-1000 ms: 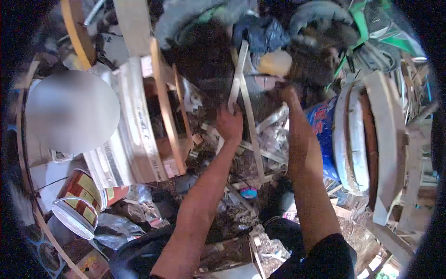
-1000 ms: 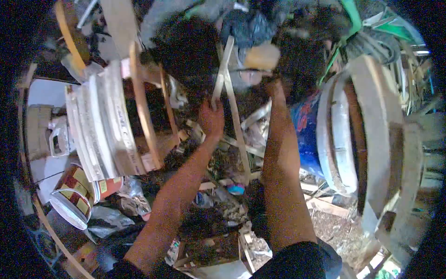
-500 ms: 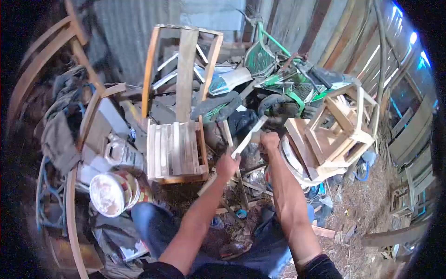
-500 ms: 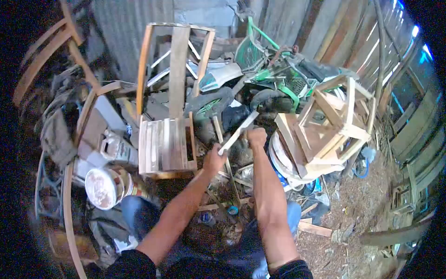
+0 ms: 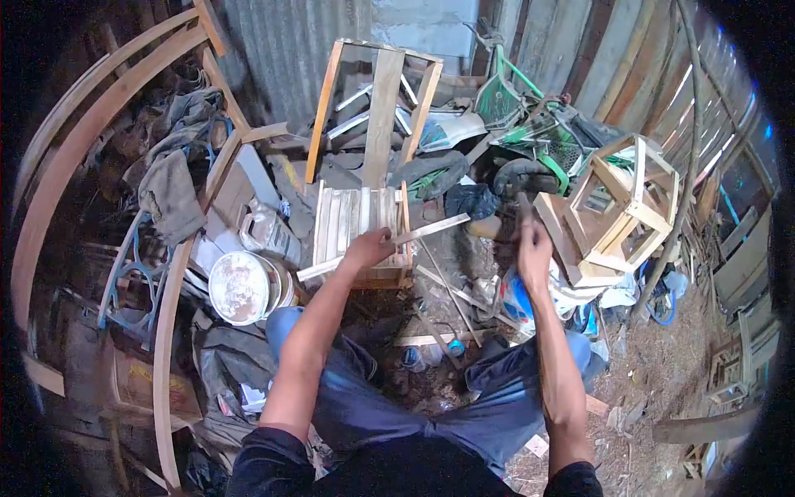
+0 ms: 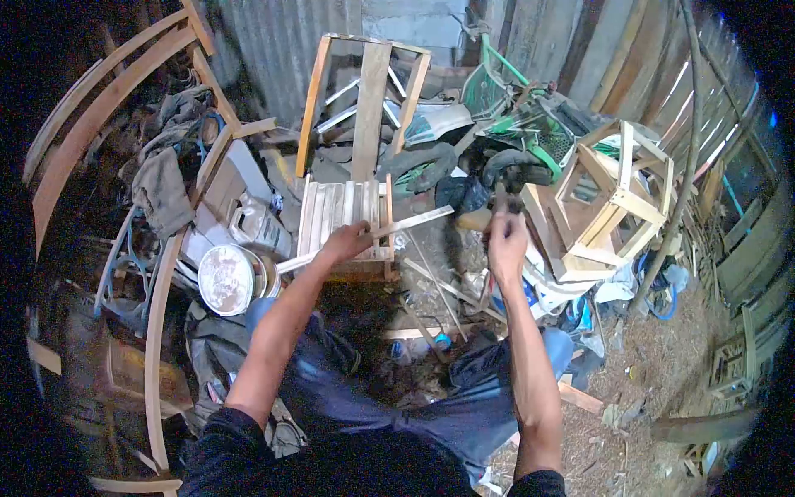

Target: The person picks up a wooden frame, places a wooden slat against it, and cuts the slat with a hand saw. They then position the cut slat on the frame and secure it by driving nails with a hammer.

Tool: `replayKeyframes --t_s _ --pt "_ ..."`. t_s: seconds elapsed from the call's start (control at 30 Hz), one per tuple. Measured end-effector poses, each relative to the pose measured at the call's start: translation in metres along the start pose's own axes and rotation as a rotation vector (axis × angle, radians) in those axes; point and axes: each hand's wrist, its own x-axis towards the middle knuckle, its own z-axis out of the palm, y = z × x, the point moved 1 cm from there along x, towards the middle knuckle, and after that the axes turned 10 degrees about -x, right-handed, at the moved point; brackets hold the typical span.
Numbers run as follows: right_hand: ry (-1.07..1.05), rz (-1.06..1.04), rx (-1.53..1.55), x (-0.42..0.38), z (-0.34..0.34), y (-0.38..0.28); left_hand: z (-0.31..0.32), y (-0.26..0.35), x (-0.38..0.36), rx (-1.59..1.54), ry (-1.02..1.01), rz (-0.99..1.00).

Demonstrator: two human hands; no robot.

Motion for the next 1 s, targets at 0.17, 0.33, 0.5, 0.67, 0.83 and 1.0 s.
replayKeyframes --t_s 0.17,0.33,0.5,0.67,0.83,1.0 --pt "-0.026 0.243 -0.015 -0.065 0.041 0.015 0.024 -0.035 0.011 0.12 -0.057 0.022" --pt "-0.098 0.185 0.011 -0.099 0.077 0.018 0.057 -0.045 0.013 0.422 -0.132 0.208" --pt "-0.278 0.284 0.093 -0.102 0.094 0.014 0.074 -0.042 0.012 0.398 0.121 0.413" --pt "-0.265 0.203 0.209 -0.104 0.114 0.015 0.081 -0.048 0.013 0.684 0.2 0.529" --pt "-0.224 0.169 0.337 -0.115 0.133 0.026 0.084 -0.037 0.002 0.624 0.189 0.414" --pt "-0.388 0.246 0.415 -0.124 0.144 0.046 0.084 -0.03 -0.002 0.396 0.295 0.364"
